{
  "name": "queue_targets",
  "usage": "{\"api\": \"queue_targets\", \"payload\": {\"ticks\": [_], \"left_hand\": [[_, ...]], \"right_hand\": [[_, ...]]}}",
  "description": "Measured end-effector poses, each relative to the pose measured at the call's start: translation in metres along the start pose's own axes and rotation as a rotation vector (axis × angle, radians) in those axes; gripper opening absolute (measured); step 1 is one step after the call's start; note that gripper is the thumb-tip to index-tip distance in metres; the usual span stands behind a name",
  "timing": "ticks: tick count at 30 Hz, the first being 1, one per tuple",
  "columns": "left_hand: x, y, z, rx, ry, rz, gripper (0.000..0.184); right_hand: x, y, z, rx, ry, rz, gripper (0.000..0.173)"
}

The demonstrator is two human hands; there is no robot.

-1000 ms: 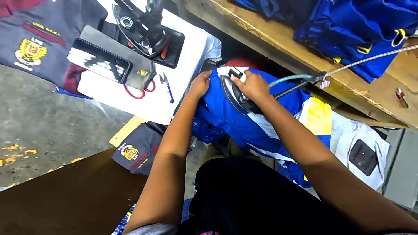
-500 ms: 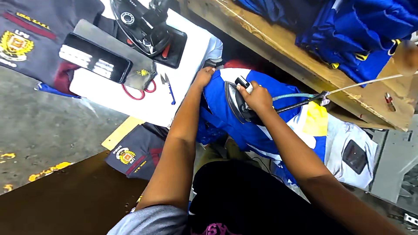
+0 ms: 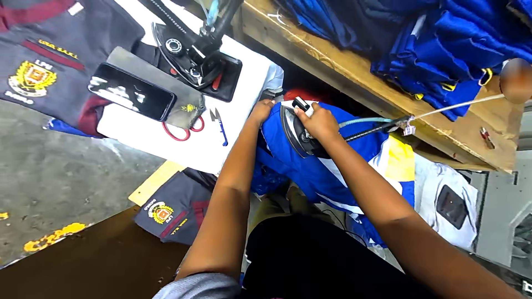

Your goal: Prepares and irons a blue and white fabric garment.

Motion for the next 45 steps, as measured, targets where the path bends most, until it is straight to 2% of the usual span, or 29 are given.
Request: {"api": "queue_targets", "payload": {"ticks": [4,7,11,12,14,16,18,20,23,26,31,34,37,42,45], "left_hand": [[-0.008,0.008,-0.001,0.082,-0.088,0.054,0.043],[-0.012,0.046,-0.001,0.142,-0.163,0.116,0.045],[-0.055,0.118,0.016,0.364,0.072,0.171,0.054],[-0.069,0.135,0.026,0.422,0.195,0.118,0.058],[-0.091,0.164,0.052,0.478,0.51,-0.1,0.064],[-0.098,0.181,0.075,0.431,0.749,-0.349,0.052],[-0.096,0.184,0.089,0.324,0.881,-0.478,0.044],[-0.091,0.182,0.092,0.234,1.024,-0.505,0.046],[-0.09,0.177,0.093,0.253,1.159,-0.517,0.031],[-0.095,0.18,0.092,0.3,1.227,-0.532,0.021],[-0.096,0.192,0.088,0.292,1.284,-0.486,0.024],[-0.094,0.195,0.087,0.288,1.295,-0.479,0.026],[-0.097,0.193,0.088,0.304,1.301,-0.472,0.023],[-0.096,0.19,0.089,0.337,1.253,-0.435,0.024],[-0.099,0.191,0.091,0.357,1.228,-0.41,0.024]], "right_hand": [[-0.002,0.0,-0.001,-0.01,-0.005,-0.005,0.074],[0.015,0.019,0.008,-0.005,0.016,-0.03,0.071],[0.029,0.04,0.018,-0.03,0.038,-0.027,0.066],[0.028,0.04,0.018,-0.029,0.041,-0.028,0.066],[0.02,0.034,0.015,-0.027,0.04,-0.035,0.068],[0.005,0.023,0.011,-0.016,0.036,-0.05,0.07],[-0.011,0.013,0.008,-0.004,0.026,-0.072,0.07],[-0.021,0.009,0.007,0.0,0.024,-0.094,0.071],[-0.022,0.019,0.009,-0.021,0.068,-0.152,0.071],[-0.003,0.044,0.019,-0.065,0.117,-0.212,0.068],[0.053,0.089,0.042,-0.072,0.163,-0.322,0.06],[0.061,0.092,0.045,-0.059,0.183,-0.328,0.06],[0.046,0.083,0.043,-0.048,0.192,-0.336,0.064],[-0.006,0.054,0.026,-0.06,0.153,-0.313,0.069],[-0.015,0.044,0.024,-0.073,0.152,-0.354,0.068]]}}
Point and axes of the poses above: each hand's wrist, its own y-axis away from the middle knuckle, its own z-axis out of the palm, x = y × z, the point moved 2 cm from there along -y, towards the middle knuckle, and after that the axes turned 3 degrees about y, right-handed, at the moved point
